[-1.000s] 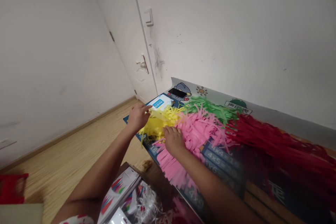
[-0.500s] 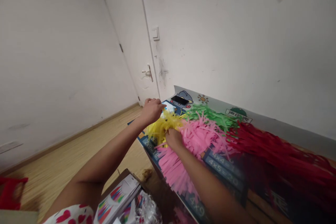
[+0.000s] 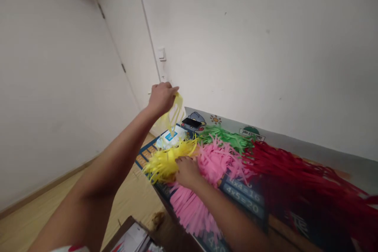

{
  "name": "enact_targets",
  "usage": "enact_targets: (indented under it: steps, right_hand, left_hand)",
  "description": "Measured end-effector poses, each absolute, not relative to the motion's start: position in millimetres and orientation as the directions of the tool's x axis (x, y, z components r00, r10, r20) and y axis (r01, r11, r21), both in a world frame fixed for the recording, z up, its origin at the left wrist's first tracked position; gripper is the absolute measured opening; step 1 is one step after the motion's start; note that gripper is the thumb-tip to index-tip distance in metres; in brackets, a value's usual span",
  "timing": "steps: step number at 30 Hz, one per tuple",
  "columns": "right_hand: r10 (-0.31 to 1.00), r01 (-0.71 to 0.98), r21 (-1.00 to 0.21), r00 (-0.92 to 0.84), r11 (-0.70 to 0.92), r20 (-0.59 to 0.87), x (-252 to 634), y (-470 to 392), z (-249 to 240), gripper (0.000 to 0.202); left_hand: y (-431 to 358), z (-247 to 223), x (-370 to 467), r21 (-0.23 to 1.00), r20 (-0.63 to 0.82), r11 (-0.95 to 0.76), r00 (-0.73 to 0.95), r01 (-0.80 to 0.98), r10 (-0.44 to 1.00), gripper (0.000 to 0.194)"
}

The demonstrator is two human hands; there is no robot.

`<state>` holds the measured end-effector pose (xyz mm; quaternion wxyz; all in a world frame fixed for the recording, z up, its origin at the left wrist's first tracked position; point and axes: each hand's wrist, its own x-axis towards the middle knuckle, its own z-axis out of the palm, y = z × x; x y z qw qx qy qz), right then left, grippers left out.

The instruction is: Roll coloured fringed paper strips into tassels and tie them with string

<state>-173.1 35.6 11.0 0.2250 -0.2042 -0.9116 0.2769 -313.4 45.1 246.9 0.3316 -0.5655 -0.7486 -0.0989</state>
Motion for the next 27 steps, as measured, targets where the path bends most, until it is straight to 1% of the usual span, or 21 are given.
enact_targets:
  steps: [2, 3, 4, 5, 6, 7, 8, 9, 10, 12, 14, 15, 18, 20, 21, 22, 23, 24, 25, 26, 27]
  right_hand:
    - [0.552, 0.197, -0.676, -0.752, 0.710, 0.360, -153, 31, 33, 0.037]
    - [0.574, 0.110, -0.758, -0.724, 0.643, 0.382, -142, 27, 43, 0.040]
    - [0.595, -0.031, -0.849, -0.700, 0.528, 0.395, -130, 23, 51, 0.042]
    - [0.618, -0.210, -0.909, -0.676, 0.359, 0.400, -118, 19, 57, 0.045]
    - [0.650, -0.390, -0.907, -0.650, 0.159, 0.394, -107, 16, 60, 0.046]
    - [0.693, -0.537, -0.843, -0.618, -0.028, 0.371, -96, 13, 61, 0.047]
    - [0.742, -0.632, -0.758, -0.585, -0.164, 0.327, -85, 12, 59, 0.046]
    - [0.788, -0.681, -0.692, -0.552, -0.239, 0.271, -75, 12, 55, 0.044]
    - [0.827, -0.711, -0.644, -0.521, -0.283, 0.211, -64, 14, 48, 0.042]
    - [0.872, -0.740, -0.590, -0.475, -0.323, 0.118, -42, 18, 32, 0.045]
    - [0.893, -0.745, -0.582, -0.444, -0.325, 0.070, -17, 23, 15, 0.052]
    - [0.903, -0.750, -0.578, -0.427, -0.321, 0.053, -3, 24, 9, 0.052]
    - [0.938, -0.807, -0.502, -0.346, -0.311, -0.026, 45, 24, -5, 0.037]
    - [0.958, -0.838, -0.468, -0.269, -0.281, -0.095, 89, 23, -10, 0.028]
    - [0.969, -0.835, -0.492, -0.210, -0.247, -0.130, 115, 22, -12, 0.026]
    - [0.978, -0.813, -0.547, -0.133, -0.199, -0.159, 145, 22, -13, 0.026]
    - [0.984, -0.763, -0.634, -0.013, -0.126, -0.179, 175, 21, -13, 0.028]
    - [0.976, -0.661, -0.750, 0.143, -0.031, -0.166, 205, 19, -13, 0.031]
    - [0.939, -0.474, -0.877, 0.330, 0.076, -0.097, 231, 16, -13, 0.033]
    - [0.841, -0.182, -0.967, 0.539, 0.180, 0.055, 252, 11, -13, 0.034]
    - [0.721, 0.130, -0.969, 0.649, 0.211, 0.244, 265, 4, -13, 0.038]
  left_hand:
    - [45, 240, -277, -0.295, 0.574, 0.226, -0.017, 0.928, 0.819, 0.037]
    - [42, 230, -257, -0.335, 0.548, 0.153, 0.060, 0.930, 0.834, 0.039]
    - [37, 216, -237, -0.409, 0.540, 0.097, 0.155, 0.907, 0.827, 0.041]
    - [30, 200, -220, -0.454, 0.558, 0.077, 0.215, 0.888, 0.802, 0.040]
    - [22, 183, -204, -0.469, 0.576, 0.062, 0.252, 0.881, 0.777, 0.039]
    - [14, 166, -191, -0.461, 0.601, 0.030, 0.287, 0.887, 0.746, 0.038]
    - [7, 149, -180, -0.434, 0.609, -0.021, 0.311, 0.901, 0.729, 0.038]
    - [0, 133, -171, -0.385, 0.655, -0.055, 0.315, 0.921, 0.687, 0.036]
    - [-6, 117, -163, -0.326, 0.687, -0.092, 0.303, 0.941, 0.660, 0.036]
    - [-12, 87, -148, -0.208, 0.725, -0.171, 0.269, 0.963, 0.635, 0.036]
    - [-15, 59, -131, -0.112, 0.717, -0.254, 0.255, 0.961, 0.649, 0.037]
    - [-16, 46, -122, -0.070, 0.697, -0.295, 0.258, 0.953, 0.669, 0.038]
    - [-15, 9, -97, 0.047, 0.613, -0.400, 0.290, 0.915, 0.735, 0.040]
    - [-14, -15, -83, 0.082, 0.550, -0.468, 0.352, 0.880, 0.757, 0.038]
    - [-13, -26, -77, 0.082, 0.520, -0.507, 0.397, 0.858, 0.756, 0.036]
    - [-13, -37, -72, 0.079, 0.488, -0.543, 0.443, 0.836, 0.752, 0.035]
    - [-12, -46, -67, 0.076, 0.454, -0.577, 0.487, 0.813, 0.746, 0.035]
    - [-12, -54, -63, 0.079, 0.421, -0.601, 0.520, 0.795, 0.743, 0.034]
    - [-13, -61, -59, 0.088, 0.386, -0.616, 0.544, 0.783, 0.745, 0.034]
    - [-13, -66, -56, 0.100, 0.350, -0.625, 0.561, 0.774, 0.750, 0.034]
    - [-14, -70, -53, 0.113, 0.317, -0.629, 0.572, 0.769, 0.757, 0.033]
